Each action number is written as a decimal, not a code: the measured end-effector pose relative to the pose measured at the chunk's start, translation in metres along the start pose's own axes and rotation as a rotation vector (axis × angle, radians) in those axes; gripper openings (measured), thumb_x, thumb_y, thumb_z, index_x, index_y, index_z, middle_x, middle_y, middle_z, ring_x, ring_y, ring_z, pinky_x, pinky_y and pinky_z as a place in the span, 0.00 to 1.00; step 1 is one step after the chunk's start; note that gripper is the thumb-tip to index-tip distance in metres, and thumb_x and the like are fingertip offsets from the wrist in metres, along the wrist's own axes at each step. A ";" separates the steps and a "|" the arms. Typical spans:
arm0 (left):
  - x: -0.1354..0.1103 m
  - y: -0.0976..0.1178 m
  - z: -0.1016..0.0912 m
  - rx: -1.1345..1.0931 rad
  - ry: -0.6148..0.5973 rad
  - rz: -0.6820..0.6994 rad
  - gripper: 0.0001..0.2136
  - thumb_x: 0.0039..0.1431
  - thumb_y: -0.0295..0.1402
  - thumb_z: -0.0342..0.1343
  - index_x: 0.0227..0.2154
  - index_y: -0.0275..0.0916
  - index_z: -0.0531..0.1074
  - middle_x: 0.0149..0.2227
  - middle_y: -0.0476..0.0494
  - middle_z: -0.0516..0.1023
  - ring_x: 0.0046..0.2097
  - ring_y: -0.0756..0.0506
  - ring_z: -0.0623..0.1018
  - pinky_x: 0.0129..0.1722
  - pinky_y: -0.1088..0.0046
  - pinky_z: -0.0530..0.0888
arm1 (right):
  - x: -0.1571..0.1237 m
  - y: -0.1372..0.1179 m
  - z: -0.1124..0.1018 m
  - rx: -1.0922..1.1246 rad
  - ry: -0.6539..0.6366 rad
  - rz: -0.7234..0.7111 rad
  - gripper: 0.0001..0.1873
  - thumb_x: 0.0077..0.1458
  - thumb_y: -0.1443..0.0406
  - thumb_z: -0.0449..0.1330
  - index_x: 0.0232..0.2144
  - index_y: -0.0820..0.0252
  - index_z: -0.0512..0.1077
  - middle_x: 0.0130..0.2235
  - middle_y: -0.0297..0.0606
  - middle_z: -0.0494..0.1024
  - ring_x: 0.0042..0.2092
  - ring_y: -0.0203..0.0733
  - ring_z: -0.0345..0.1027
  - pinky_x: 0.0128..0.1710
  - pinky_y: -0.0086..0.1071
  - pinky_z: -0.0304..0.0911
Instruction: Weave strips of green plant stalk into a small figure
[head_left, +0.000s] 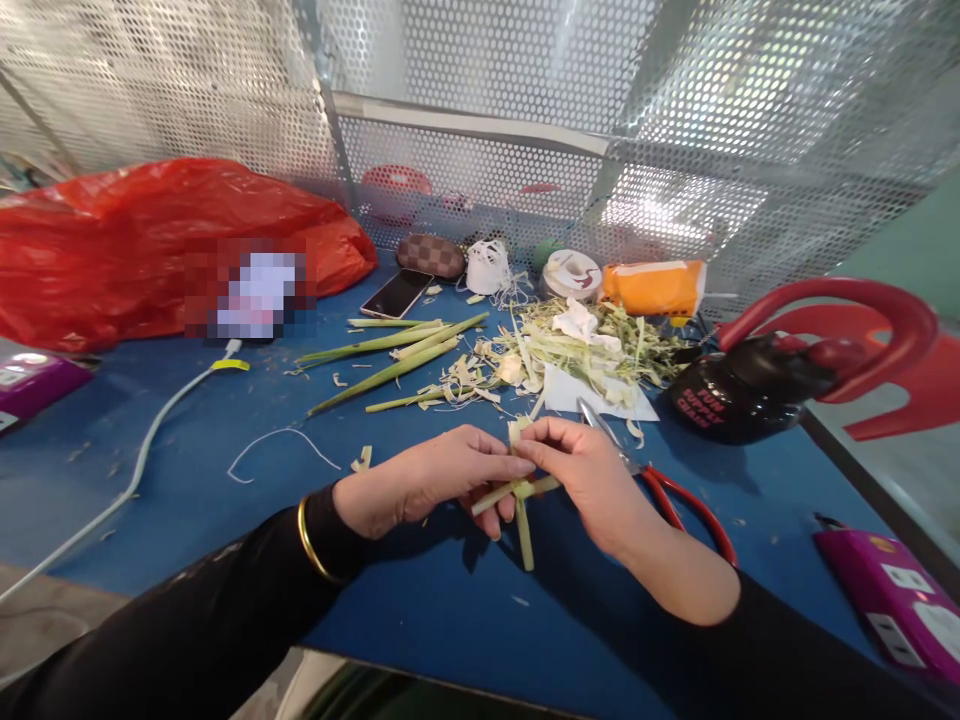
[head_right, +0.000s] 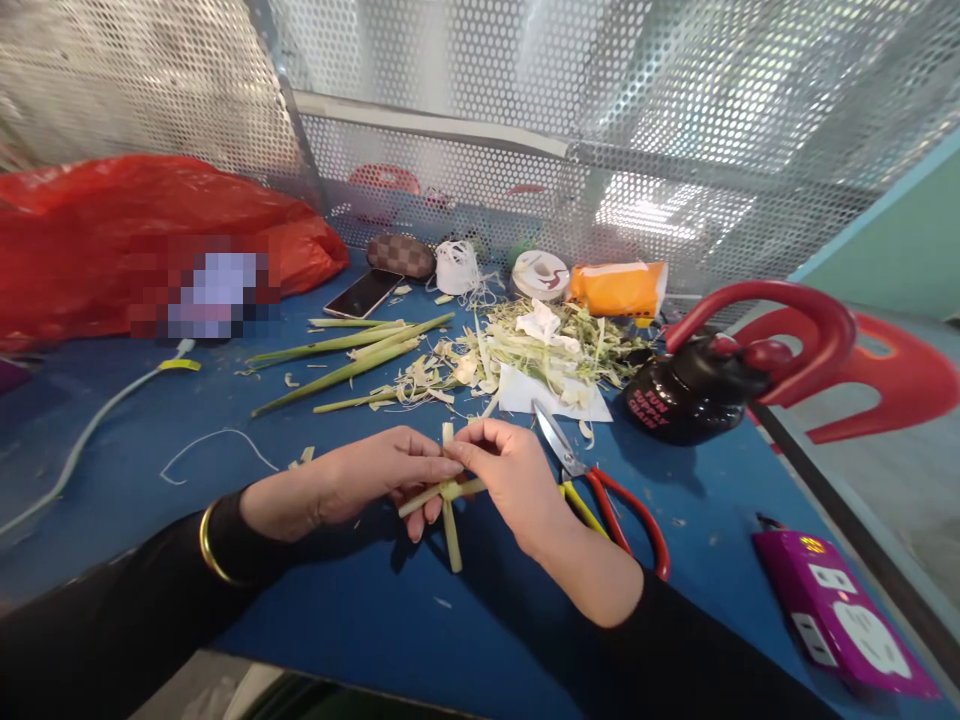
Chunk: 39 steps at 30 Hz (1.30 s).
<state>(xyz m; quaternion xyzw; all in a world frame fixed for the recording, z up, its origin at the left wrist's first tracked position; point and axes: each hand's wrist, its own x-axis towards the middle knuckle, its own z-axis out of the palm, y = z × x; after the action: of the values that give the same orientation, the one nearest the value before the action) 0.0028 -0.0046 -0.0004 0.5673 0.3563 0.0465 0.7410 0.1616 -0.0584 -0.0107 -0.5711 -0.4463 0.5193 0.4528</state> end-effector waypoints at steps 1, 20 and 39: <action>0.000 0.000 0.000 -0.002 0.007 0.009 0.16 0.51 0.45 0.59 0.22 0.35 0.72 0.20 0.48 0.75 0.20 0.51 0.74 0.23 0.77 0.71 | 0.000 0.000 0.000 0.007 0.007 -0.015 0.10 0.47 0.60 0.63 0.22 0.60 0.70 0.24 0.29 0.69 0.27 0.34 0.60 0.28 0.29 0.57; -0.004 0.000 0.002 0.083 -0.004 0.060 0.16 0.51 0.42 0.60 0.15 0.36 0.70 0.16 0.50 0.71 0.20 0.53 0.71 0.24 0.78 0.71 | -0.001 0.003 0.003 -0.021 0.065 -0.077 0.10 0.48 0.60 0.62 0.22 0.58 0.67 0.24 0.29 0.67 0.26 0.34 0.59 0.24 0.28 0.58; 0.001 0.000 0.003 -0.086 0.209 0.168 0.13 0.50 0.42 0.61 0.24 0.34 0.75 0.16 0.53 0.70 0.17 0.55 0.67 0.21 0.78 0.66 | -0.001 -0.001 -0.001 0.068 0.121 -0.120 0.12 0.48 0.60 0.64 0.19 0.58 0.69 0.22 0.30 0.71 0.28 0.36 0.62 0.32 0.31 0.58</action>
<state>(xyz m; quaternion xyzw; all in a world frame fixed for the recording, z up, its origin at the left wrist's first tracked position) 0.0055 -0.0070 -0.0010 0.5549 0.3806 0.1824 0.7169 0.1626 -0.0588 -0.0092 -0.5580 -0.4336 0.4704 0.5285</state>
